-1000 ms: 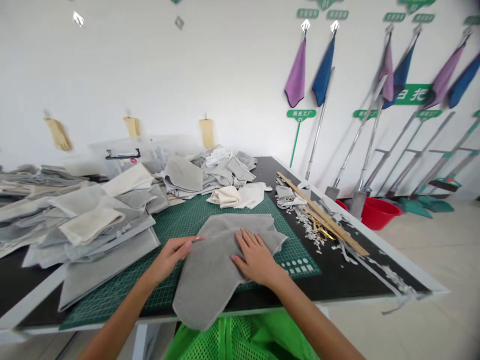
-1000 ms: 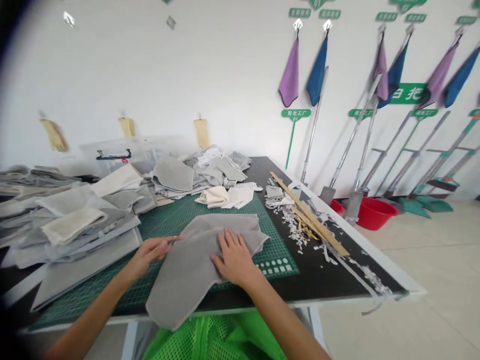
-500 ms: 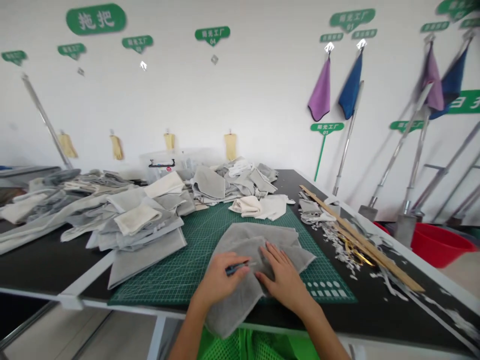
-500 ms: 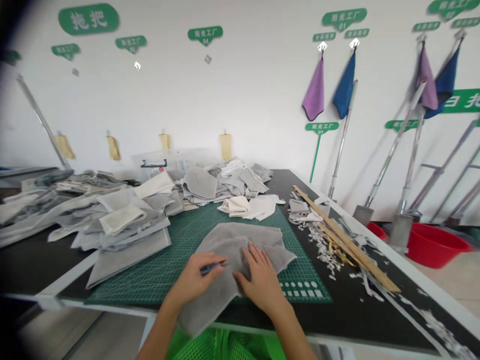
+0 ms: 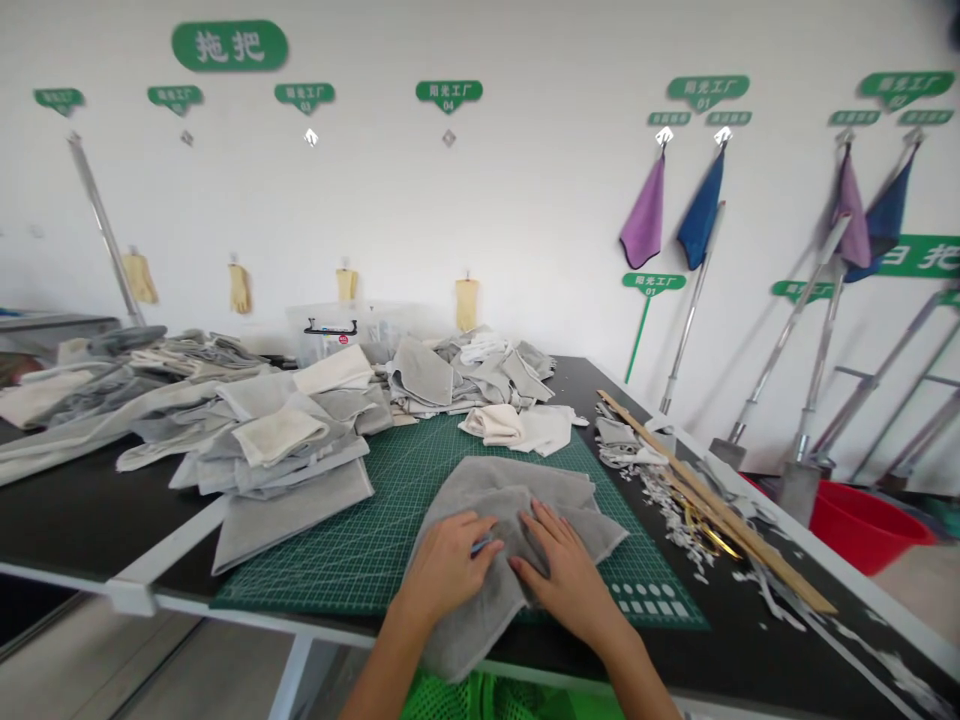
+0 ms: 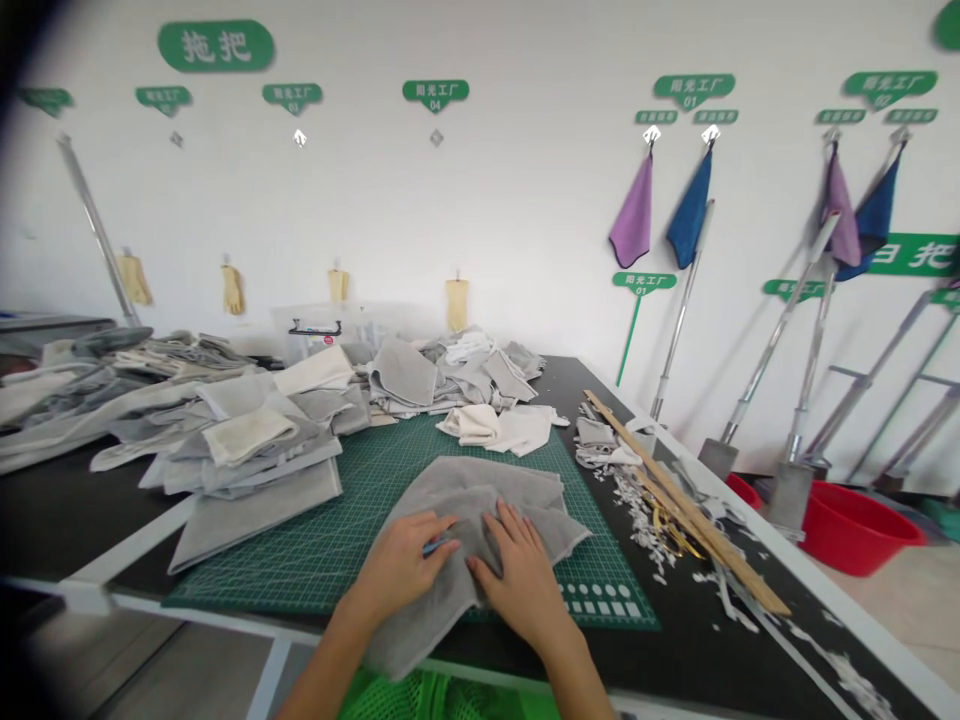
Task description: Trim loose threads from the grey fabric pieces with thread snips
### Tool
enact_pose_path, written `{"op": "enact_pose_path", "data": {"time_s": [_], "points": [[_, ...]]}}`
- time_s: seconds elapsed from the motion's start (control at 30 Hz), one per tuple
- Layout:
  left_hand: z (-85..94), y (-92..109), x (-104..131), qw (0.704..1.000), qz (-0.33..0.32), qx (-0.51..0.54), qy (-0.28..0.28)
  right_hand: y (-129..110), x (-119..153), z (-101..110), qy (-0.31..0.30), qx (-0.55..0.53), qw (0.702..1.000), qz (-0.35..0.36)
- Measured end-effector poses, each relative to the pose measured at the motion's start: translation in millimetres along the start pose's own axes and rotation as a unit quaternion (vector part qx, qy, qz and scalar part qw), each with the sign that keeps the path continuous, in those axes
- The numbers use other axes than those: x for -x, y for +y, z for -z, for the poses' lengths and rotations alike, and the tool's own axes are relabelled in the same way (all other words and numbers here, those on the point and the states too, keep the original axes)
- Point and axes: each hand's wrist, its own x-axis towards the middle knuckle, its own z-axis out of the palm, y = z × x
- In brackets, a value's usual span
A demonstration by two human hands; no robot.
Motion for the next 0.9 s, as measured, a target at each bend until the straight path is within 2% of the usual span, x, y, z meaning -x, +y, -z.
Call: {"op": "enact_pose_path", "data": {"time_s": [0.27,0.47,0.63,0.8,0.9], "points": [[-1.1,5.3,2.1,1.0,0.001,-0.002,0.004,-0.8,1.1,0.4,-0.004,0.0,1.0,-0.006],[-1.4,6.3,2.3,0.999,-0.012,0.026,-0.015,0.0,0.8,-0.1,-0.004,0.007,1.0,-0.008],[-8.4,2.8,6.0,0.999,0.032,-0.009,-0.01,-2.5,1.5,2.1,-0.008,0.0,1.0,-0.008],[-8.1,5.7,5.1,1.0,0.019,-0.005,-0.015,-6.8,2.5,5.7,-0.011,0.006,1.0,-0.015],[-10.2,4.2,4.3,0.999,0.036,-0.015,-0.02,-7.5,3.2,5.9,-0.014,0.014,1.0,-0.013]]}}
